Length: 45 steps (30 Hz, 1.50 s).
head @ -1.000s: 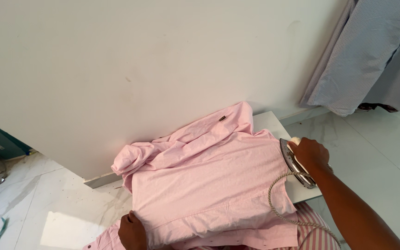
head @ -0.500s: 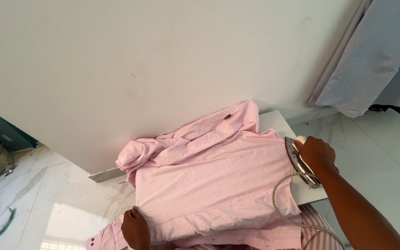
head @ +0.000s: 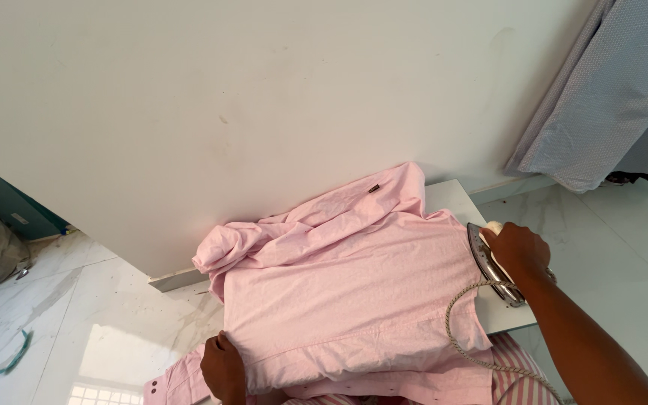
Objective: The person irons a pink shirt laid out on a white table. They use an electric iron to smooth the fabric, moving it back and forth across the shirt's surface.
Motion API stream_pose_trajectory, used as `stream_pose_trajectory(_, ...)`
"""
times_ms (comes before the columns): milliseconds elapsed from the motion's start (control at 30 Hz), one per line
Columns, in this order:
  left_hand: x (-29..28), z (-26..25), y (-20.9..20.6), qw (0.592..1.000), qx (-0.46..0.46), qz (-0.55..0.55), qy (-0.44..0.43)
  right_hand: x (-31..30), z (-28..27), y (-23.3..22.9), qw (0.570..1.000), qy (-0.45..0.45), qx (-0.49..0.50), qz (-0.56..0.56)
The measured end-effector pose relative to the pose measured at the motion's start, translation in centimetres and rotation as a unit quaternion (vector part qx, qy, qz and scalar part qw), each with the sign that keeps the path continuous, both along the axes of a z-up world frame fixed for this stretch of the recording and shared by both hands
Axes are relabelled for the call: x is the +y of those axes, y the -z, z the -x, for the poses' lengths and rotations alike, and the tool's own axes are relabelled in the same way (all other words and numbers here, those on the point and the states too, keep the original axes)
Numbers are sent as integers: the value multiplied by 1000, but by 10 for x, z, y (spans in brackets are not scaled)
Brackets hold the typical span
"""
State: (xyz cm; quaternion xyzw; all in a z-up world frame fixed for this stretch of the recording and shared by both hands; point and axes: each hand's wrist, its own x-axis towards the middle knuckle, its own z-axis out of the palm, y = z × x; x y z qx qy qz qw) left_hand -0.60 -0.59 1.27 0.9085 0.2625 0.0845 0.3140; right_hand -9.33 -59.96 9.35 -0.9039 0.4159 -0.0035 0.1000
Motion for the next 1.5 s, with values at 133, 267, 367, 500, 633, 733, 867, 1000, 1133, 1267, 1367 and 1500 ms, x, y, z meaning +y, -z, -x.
stream_pose_trajectory(133,0,0,-1,1000,10,0,-3,0,1,2,1000,-2,-5,6)
stream_pose_trajectory(267,-1,0,0,1000,19,-7,-5,0,1,2,1000,-6,-2,12)
stream_pose_trajectory(367,-1,1,-2,1000,22,-11,-3,1,1,1,1000,-3,-1,6)
stream_pose_trajectory(500,-2,1,-3,999,31,-3,-5,0,0,2,1000,-5,1,11)
stream_pose_trajectory(633,-2,1,-3,999,40,-7,-5,0,0,2,1000,-5,9,10)
stream_pose_trajectory(733,-2,0,-3,999,40,-9,-5,-1,0,4,1000,-6,10,12)
stream_pose_trajectory(867,-2,1,-2,999,39,-10,-5,-2,0,5,1000,-9,8,17)
stream_pose_trajectory(1000,-1,0,-2,999,39,-15,-4,-1,1,4,1000,-8,-1,13)
stream_pose_trajectory(1133,-1,0,-1,999,43,-14,-4,0,1,2,1000,-2,3,5)
stream_pose_trajectory(1267,-1,1,0,999,42,-14,-4,1,1,0,1000,-3,5,5)
stream_pose_trajectory(1367,-1,2,0,999,39,-17,-6,2,2,0,1000,-6,3,5)
stream_pose_trajectory(1500,-1,6,-2,999,37,-14,-10,1,2,3,1000,-12,-6,10)
